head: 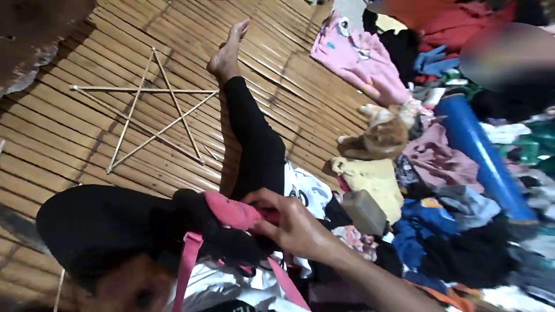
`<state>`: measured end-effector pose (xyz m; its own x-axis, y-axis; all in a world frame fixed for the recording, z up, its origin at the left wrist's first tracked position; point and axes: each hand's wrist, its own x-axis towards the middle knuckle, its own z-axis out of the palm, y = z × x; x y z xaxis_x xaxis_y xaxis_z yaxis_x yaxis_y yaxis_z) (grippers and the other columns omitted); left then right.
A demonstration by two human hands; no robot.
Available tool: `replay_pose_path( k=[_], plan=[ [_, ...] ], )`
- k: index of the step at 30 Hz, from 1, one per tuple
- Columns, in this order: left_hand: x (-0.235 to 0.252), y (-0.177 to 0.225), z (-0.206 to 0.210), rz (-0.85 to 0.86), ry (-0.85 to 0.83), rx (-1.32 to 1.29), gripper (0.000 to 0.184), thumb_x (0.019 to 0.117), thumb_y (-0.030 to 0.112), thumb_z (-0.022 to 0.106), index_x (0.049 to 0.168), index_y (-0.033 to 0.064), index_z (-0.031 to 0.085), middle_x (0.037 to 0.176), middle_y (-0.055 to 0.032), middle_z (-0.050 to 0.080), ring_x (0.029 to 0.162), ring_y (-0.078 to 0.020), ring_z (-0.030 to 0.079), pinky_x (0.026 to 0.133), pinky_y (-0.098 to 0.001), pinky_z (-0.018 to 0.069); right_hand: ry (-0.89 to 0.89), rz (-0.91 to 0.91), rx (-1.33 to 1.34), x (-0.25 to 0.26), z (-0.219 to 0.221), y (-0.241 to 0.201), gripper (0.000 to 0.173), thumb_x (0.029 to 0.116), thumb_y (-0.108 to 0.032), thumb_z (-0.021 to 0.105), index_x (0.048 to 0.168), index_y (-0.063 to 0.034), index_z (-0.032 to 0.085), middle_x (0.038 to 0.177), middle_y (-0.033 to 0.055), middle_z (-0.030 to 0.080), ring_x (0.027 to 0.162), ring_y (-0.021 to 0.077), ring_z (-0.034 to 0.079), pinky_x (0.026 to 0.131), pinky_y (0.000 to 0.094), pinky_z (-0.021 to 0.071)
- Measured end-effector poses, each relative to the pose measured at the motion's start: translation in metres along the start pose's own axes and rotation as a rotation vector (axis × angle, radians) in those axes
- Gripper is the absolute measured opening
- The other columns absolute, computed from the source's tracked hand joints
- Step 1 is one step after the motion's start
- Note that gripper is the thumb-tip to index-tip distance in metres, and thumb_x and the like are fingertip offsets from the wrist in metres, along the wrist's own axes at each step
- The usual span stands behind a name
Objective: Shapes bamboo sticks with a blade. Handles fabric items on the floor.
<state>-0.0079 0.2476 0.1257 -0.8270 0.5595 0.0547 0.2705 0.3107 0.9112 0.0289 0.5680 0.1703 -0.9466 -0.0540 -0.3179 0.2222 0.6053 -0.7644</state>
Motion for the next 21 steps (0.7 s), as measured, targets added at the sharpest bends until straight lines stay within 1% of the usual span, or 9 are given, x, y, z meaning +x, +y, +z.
replay_pose_path(
  k=[2, 3, 4, 6, 8, 11, 14, 17, 21],
  plan=[
    [-0.020, 0.023, 0.033, 0.203, -0.184, 0.167, 0.015, 0.1010, 0.021, 0.064, 0.113, 0.0164, 0.073, 0.114, -0.0038, 0.073, 0.101, -0.0141, 0.067, 0.088, -0.0271, 0.0524, -0.057, 0.029, 0.023, 0.011, -0.002, -0.005, 0.030, 0.0929, -0.019, 0.067, 0.121, -0.0093, 0.067, 0.092, 0.0022, 0.073, 0.084, 0.0128, 0.070, 0.077, 0.0397, 0.0571],
    [-0.015, 0.034, 0.046, 0.299, -0.216, 0.322, 0.022, 0.1021, 0.019, 0.061, 0.122, 0.0203, 0.072, 0.123, -0.0051, 0.071, 0.103, -0.0206, 0.066, 0.087, -0.0323, 0.0514, -0.102, 0.034, 0.013, 0.018, -0.002, -0.010, 0.029, 0.0934, -0.018, 0.067, 0.122, -0.0092, 0.067, 0.093, 0.0032, 0.073, 0.085, 0.0146, 0.070, 0.078, 0.0419, 0.0566],
    [-0.005, 0.035, 0.057, 0.370, -0.191, 0.465, 0.024, 0.1020, 0.017, 0.059, 0.122, 0.0210, 0.071, 0.121, -0.0058, 0.071, 0.099, -0.0239, 0.066, 0.083, -0.0348, 0.0516, -0.145, 0.033, -0.003, 0.025, -0.002, -0.015, 0.029, 0.0941, -0.017, 0.067, 0.122, -0.0091, 0.067, 0.091, 0.0046, 0.073, 0.084, 0.0170, 0.070, 0.078, 0.0445, 0.0555],
    [0.013, 0.020, 0.068, 0.499, -0.118, 0.601, 0.019, 0.0997, 0.010, 0.054, 0.102, 0.0171, 0.071, 0.102, -0.0033, 0.070, 0.085, -0.0235, 0.060, 0.073, -0.0342, 0.0456, -0.192, 0.021, -0.051, 0.034, -0.002, -0.021, 0.027, 0.0951, -0.015, 0.066, 0.121, -0.0092, 0.067, 0.089, 0.0071, 0.072, 0.082, 0.0212, 0.069, 0.076, 0.0477, 0.0538],
    [0.017, 0.018, 0.061, 0.571, -0.140, 0.570, 0.022, 0.0999, 0.008, 0.053, 0.091, 0.0147, 0.072, 0.091, -0.0009, 0.070, 0.079, -0.0210, 0.058, 0.070, -0.0331, 0.0430, -0.206, 0.031, -0.107, 0.041, -0.009, -0.023, 0.027, 0.0966, -0.015, 0.067, 0.123, -0.0102, 0.068, 0.087, 0.0085, 0.072, 0.081, 0.0240, 0.069, 0.075, 0.0502, 0.0537],
    [0.006, 0.026, 0.031, 0.522, -0.251, 0.453, 0.019, 0.1033, 0.012, 0.053, 0.102, 0.0147, 0.072, 0.094, -0.0024, 0.071, 0.082, -0.0178, 0.064, 0.075, -0.0291, 0.0512, -0.171, 0.015, -0.203, 0.047, -0.024, -0.023, 0.023, 0.0965, -0.016, 0.068, 0.120, -0.0134, 0.069, 0.082, 0.0057, 0.071, 0.074, 0.0221, 0.068, 0.069, 0.0491, 0.0542],
    [0.000, 0.028, 0.007, 0.524, -0.339, 0.305, 0.020, 0.1040, 0.010, 0.054, 0.111, 0.0108, 0.073, 0.098, -0.0067, 0.070, 0.077, -0.0194, 0.059, 0.074, -0.0295, 0.0481, -0.149, -0.025, -0.274, 0.057, -0.036, -0.022, 0.020, 0.0919, -0.016, 0.073, 0.111, -0.0158, 0.072, 0.077, 0.0022, 0.070, 0.068, 0.0198, 0.067, 0.062, 0.0477, 0.0539],
    [0.003, 0.033, -0.003, 0.470, -0.340, 0.250, 0.017, 0.1021, 0.012, 0.060, 0.106, 0.0087, 0.076, 0.092, -0.0087, 0.072, 0.077, -0.0207, 0.060, 0.075, -0.0290, 0.0483, -0.236, -0.022, -0.295, 0.072, -0.040, -0.025, 0.017, 0.0917, -0.014, 0.075, 0.109, -0.0149, 0.073, 0.076, 0.0022, 0.070, 0.068, 0.0203, 0.067, 0.062, 0.0477, 0.0532],
    [-0.001, 0.028, -0.002, 0.397, -0.245, 0.252, 0.012, 0.1004, 0.018, 0.065, 0.099, 0.0138, 0.076, 0.085, -0.0055, 0.072, 0.077, -0.0191, 0.062, 0.074, -0.0270, 0.0495, -0.338, 0.026, -0.268, 0.087, -0.040, -0.030, 0.020, 0.0942, -0.013, 0.073, 0.114, -0.0141, 0.071, 0.087, 0.0050, 0.073, 0.080, 0.0234, 0.069, 0.072, 0.0510, 0.0542]
  ],
)
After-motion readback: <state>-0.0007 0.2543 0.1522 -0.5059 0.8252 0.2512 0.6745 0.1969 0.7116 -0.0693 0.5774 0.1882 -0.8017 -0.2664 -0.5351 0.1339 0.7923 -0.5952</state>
